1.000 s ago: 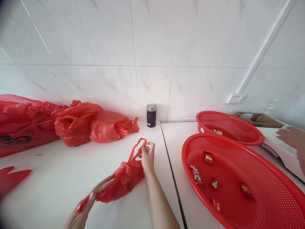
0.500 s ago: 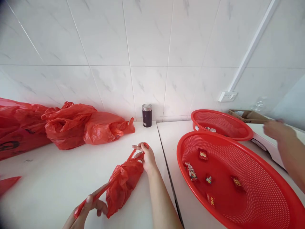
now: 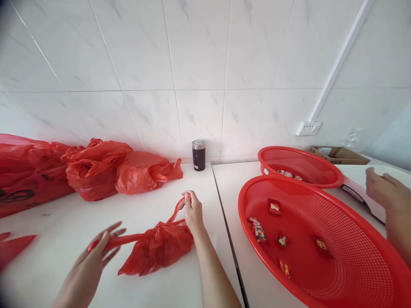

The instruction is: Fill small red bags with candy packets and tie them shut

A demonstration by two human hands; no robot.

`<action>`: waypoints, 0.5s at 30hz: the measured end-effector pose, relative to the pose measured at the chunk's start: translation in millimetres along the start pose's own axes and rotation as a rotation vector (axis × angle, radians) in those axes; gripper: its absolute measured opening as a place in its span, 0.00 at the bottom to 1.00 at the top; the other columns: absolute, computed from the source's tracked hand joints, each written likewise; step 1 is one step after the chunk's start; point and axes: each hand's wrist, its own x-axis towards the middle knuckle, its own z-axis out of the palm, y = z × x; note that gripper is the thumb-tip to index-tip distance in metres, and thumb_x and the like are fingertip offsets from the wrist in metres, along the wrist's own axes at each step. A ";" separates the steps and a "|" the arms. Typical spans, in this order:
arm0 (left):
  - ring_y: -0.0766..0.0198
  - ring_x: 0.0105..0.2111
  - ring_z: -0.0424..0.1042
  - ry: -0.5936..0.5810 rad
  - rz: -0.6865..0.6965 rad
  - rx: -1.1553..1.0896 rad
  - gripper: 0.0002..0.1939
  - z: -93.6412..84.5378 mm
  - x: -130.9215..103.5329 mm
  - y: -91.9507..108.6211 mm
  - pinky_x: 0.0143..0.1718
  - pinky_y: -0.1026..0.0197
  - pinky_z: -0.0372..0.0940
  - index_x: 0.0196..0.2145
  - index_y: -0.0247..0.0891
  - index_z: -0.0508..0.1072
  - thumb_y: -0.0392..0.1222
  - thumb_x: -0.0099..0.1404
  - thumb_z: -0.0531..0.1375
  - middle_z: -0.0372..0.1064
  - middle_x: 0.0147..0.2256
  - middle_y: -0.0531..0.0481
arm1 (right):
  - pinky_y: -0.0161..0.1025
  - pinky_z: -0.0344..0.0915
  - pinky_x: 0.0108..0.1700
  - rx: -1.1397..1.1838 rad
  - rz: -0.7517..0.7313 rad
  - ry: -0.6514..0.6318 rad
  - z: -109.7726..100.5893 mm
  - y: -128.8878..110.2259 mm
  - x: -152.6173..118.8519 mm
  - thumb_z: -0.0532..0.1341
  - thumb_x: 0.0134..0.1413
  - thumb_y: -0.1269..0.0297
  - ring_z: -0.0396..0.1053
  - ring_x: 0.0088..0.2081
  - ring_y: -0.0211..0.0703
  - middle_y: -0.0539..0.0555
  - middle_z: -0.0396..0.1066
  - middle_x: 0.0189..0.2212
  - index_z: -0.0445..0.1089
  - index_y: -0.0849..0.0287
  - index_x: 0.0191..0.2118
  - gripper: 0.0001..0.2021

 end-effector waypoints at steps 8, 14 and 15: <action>0.50 0.49 0.69 -0.182 0.781 0.918 0.17 59.4 -6.8 16.6 0.55 0.43 0.55 0.48 0.47 0.74 0.44 0.59 0.59 0.74 0.47 0.47 | 0.30 0.50 0.18 0.096 0.103 0.031 -1.0 -0.1 3.0 0.49 0.60 0.46 0.53 0.14 0.31 0.45 0.64 0.17 0.65 0.57 0.36 0.19; 0.57 0.35 0.73 -0.402 0.340 0.944 0.13 17.8 17.1 44.8 0.37 0.57 0.63 0.40 0.46 0.76 0.46 0.61 0.54 0.77 0.35 0.51 | 0.30 0.54 0.21 0.077 0.205 0.215 -18.0 13.6 10.5 0.55 0.54 0.49 0.60 0.20 0.33 0.45 0.65 0.21 0.63 0.57 0.37 0.15; 0.58 0.34 0.72 -0.378 0.312 0.915 0.13 -0.1 21.4 52.7 0.36 0.59 0.63 0.40 0.45 0.76 0.48 0.61 0.54 0.76 0.34 0.52 | 0.30 0.53 0.21 0.062 0.229 0.227 -19.9 17.4 11.5 0.57 0.53 0.50 0.60 0.20 0.33 0.46 0.66 0.21 0.64 0.57 0.37 0.15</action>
